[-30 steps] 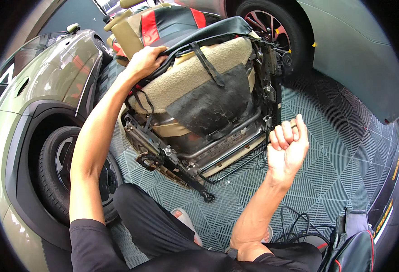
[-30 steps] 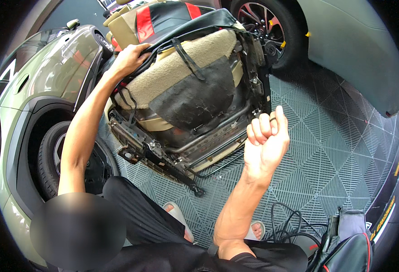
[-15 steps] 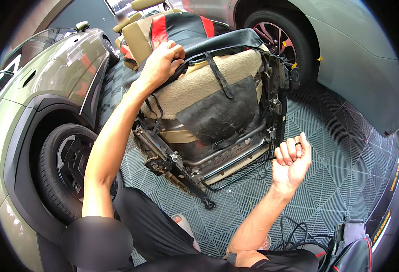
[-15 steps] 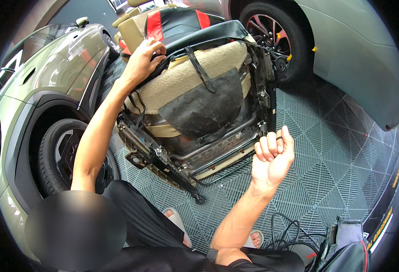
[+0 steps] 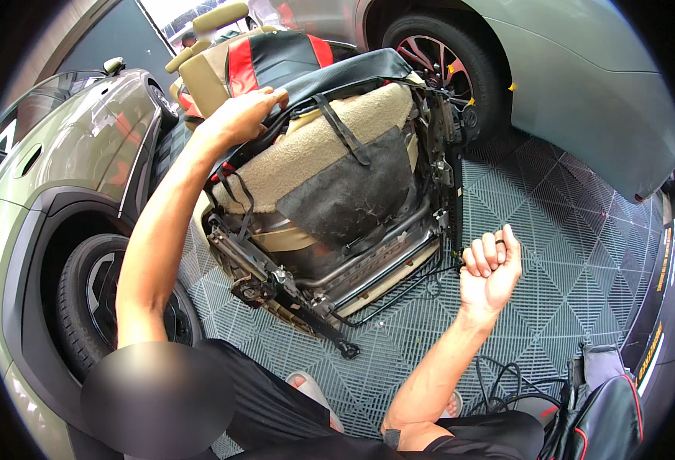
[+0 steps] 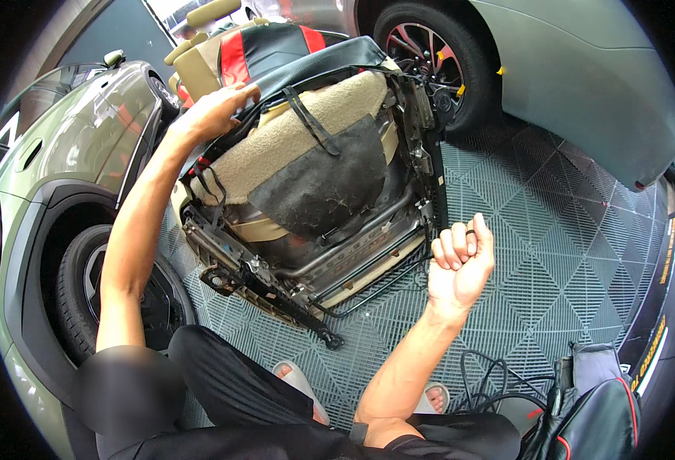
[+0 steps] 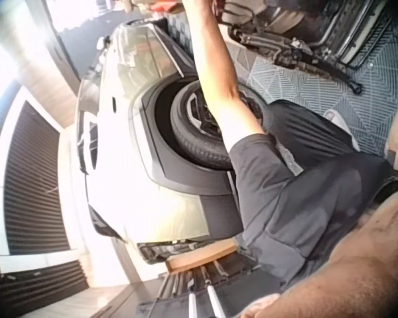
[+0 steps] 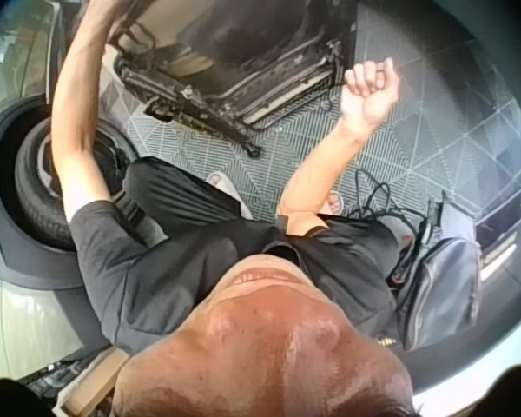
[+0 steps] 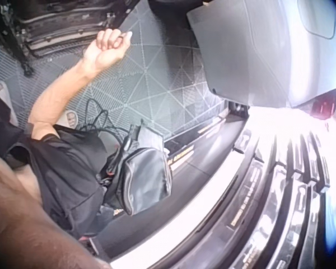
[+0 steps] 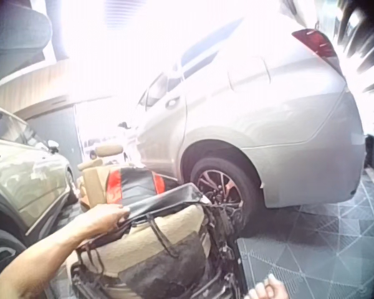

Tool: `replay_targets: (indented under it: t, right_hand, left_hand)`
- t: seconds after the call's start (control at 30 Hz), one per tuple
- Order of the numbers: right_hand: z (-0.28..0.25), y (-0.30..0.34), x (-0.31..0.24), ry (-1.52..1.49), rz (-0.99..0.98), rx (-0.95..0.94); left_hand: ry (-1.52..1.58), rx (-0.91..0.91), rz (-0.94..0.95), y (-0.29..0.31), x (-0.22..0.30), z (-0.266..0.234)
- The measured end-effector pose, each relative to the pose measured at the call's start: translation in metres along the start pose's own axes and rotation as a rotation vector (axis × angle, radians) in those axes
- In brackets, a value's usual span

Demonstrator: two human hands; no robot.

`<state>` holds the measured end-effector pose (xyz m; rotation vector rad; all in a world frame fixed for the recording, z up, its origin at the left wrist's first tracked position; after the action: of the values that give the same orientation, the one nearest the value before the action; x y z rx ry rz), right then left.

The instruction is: The person removes a black and red leather seat cover from a car seat. They unclip fasteners, pull the cover off the seat cushion and backrest, and set the cover aside, leaving the seat frame exposed.

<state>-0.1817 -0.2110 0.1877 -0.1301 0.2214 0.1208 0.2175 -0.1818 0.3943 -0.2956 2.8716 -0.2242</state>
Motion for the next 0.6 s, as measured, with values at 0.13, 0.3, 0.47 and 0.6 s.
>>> replay_targets:
  t: [0.13, 0.3, 0.47, 0.6]
  right_hand:
    - [-0.004, -0.001, 0.007, -0.017, 0.014, 0.003]
    - [-0.006, -0.002, 0.013, 0.025, 0.032, 0.009]
    - [-0.008, 0.0, 0.032, 0.011, 0.124, -0.002]
    - [-0.021, -0.005, 0.034, 0.043, 0.124, 0.038]
  left_hand:
    - [-0.025, 0.215, 0.163, 0.007, -0.013, 0.001]
    - [0.261, 0.257, 0.067, 0.008, -0.028, -0.02]
    - [0.85, 0.166, -0.155, -0.016, -0.092, -0.003]
    - [0.417, 0.478, -0.011, -0.008, -0.034, -0.002]
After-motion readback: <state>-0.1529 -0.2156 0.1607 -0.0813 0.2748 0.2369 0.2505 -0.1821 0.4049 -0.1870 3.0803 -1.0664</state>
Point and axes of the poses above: each hand's wrist, its own y-axis away from the middle knuckle, its own z-axis out of the palm, x = y × z, the point moved 6 cm from there along -y, towards the middle knuckle, and after that the axes turned 9 degrees about -z, right-handed, at the moved point
